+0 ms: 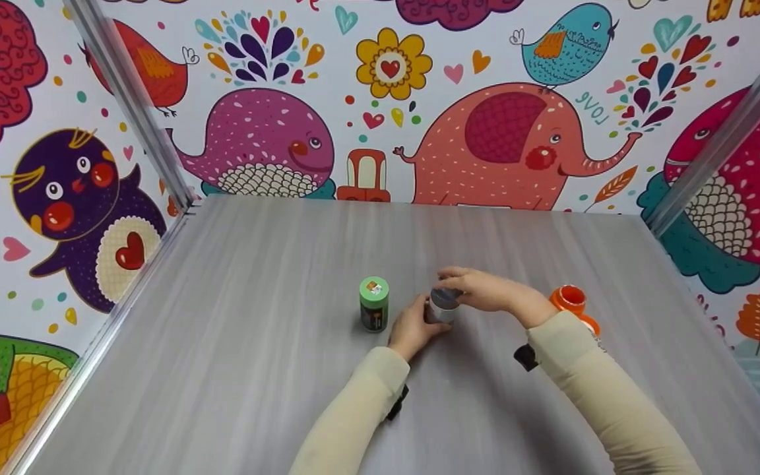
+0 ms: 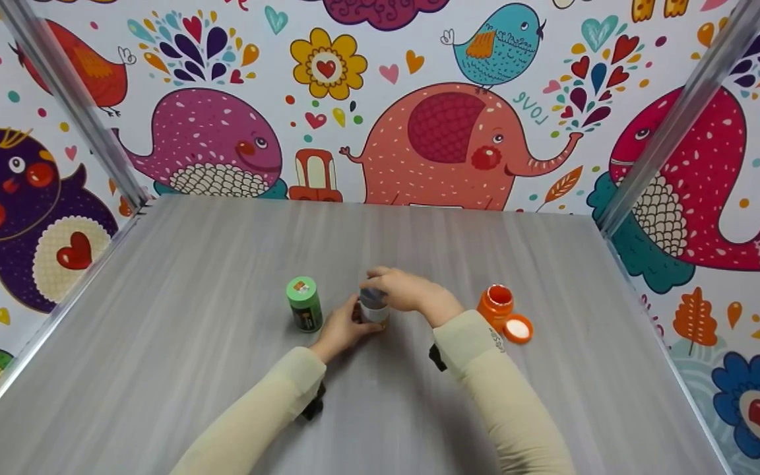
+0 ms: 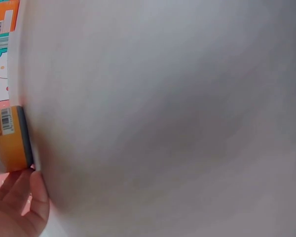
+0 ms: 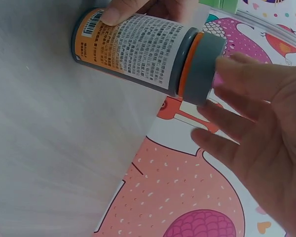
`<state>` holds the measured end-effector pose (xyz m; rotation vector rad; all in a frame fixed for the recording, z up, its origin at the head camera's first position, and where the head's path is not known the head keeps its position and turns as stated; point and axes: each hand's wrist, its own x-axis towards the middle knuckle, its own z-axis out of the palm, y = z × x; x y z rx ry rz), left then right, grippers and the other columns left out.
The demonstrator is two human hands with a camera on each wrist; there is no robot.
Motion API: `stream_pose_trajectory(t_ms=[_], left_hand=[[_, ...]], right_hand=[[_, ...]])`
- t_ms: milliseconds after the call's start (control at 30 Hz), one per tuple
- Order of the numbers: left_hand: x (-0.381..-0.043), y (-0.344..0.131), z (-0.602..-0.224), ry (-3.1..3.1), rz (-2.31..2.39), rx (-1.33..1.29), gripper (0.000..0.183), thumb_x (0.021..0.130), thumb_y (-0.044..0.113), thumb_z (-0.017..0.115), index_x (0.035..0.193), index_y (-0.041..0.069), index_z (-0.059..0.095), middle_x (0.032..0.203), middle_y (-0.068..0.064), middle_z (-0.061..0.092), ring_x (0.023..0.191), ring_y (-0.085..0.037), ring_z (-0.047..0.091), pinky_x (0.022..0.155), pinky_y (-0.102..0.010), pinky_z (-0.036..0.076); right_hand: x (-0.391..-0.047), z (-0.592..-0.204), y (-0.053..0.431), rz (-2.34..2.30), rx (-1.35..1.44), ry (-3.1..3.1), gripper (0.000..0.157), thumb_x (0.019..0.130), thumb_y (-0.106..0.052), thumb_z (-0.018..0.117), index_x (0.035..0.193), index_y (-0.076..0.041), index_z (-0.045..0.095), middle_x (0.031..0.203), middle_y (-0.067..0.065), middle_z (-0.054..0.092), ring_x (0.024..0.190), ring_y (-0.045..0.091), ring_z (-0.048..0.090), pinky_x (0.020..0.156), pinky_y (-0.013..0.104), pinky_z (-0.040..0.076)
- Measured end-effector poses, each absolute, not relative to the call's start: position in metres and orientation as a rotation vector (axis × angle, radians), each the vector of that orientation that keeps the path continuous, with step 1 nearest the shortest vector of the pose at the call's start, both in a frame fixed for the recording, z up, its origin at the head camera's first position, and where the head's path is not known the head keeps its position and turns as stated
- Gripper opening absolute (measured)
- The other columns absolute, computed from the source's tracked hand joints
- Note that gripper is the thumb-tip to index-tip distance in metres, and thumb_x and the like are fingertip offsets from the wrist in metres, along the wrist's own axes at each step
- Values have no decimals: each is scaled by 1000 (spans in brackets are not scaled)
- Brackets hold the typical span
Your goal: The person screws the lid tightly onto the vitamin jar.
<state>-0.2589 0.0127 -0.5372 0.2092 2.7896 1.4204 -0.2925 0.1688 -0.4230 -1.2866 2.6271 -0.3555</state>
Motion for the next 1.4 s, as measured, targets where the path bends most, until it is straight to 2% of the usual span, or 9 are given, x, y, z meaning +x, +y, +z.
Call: stream_pose_trajectory(t_ms=[267, 500, 667, 833, 967, 1067, 1167, 1300, 1400], left_hand=[[-259, 13, -538, 2799, 1436, 236, 53, 73, 29, 77, 116, 11, 53, 105, -6, 64, 94, -19, 60, 81, -34, 47], [-260, 13, -537, 2788, 1433, 214, 54, 73, 29, 76, 118, 11, 52, 109, -5, 63, 99, -19, 60, 85, -35, 47], [-261, 14, -537, 2788, 1429, 198, 55, 73, 28, 77, 120, 12, 52, 111, -5, 63, 100, -18, 59, 87, -36, 46], [-262, 14, -538, 2777, 1437, 198, 56, 74, 28, 76, 121, 12, 51, 113, -6, 62, 102, -19, 58, 88, -36, 45], [-261, 13, -538, 2794, 1422, 203, 57, 74, 29, 76, 122, 11, 51, 112, -7, 62, 101, -19, 59, 87, -36, 46], [-262, 13, -539, 2807, 1412, 214, 58, 74, 29, 76, 122, 10, 51, 111, -6, 62, 100, -19, 59, 86, -36, 46], [-262, 14, -540, 2804, 1414, 217, 58, 73, 29, 77, 122, 11, 51, 110, -6, 62, 99, -19, 59, 85, -36, 46], [-261, 14, -539, 2798, 1418, 210, 57, 73, 29, 77, 121, 11, 52, 108, -5, 63, 97, -18, 59, 84, -35, 47], [-260, 14, -539, 2796, 1421, 210, 57, 73, 28, 77, 121, 10, 52, 108, -6, 63, 97, -18, 60, 83, -35, 47]], right_hand=[[-292, -424, 169, -290, -1324, 2654, 38, 83, 11, 56, 120, 1, 57, 126, 25, 49, 114, 38, 50, 89, 46, 45], [-291, -427, 167, -294, -1320, 2723, 36, 85, -2, 61, 120, 3, 56, 112, 23, 52, 96, 32, 57, 79, 43, 48], [-290, -432, 164, -294, -1198, 2808, 35, 87, -16, 62, 115, 4, 54, 101, 18, 50, 83, 25, 57, 73, 38, 50], [-289, -437, 162, -281, -1046, 2868, 36, 87, -26, 62, 110, 0, 53, 94, 13, 52, 79, 22, 55, 70, 38, 49], [-289, -437, 164, -315, -1042, 2872, 38, 86, -28, 64, 111, 0, 55, 97, 13, 53, 82, 22, 53, 71, 37, 49], [-290, -435, 168, -386, -1096, 2870, 37, 84, -24, 66, 111, -1, 57, 100, 13, 52, 87, 23, 52, 74, 38, 48], [-291, -432, 171, -458, -1210, 2827, 33, 84, -11, 65, 113, 1, 58, 108, 17, 53, 97, 29, 52, 81, 41, 47], [-293, -428, 174, -491, -1294, 2685, 40, 82, 13, 53, 122, 5, 53, 127, 25, 47, 117, 37, 47, 92, 48, 42], [-294, -428, 175, -476, -1279, 2605, 48, 81, 21, 44, 126, 5, 50, 135, 26, 41, 123, 39, 41, 96, 49, 38]])
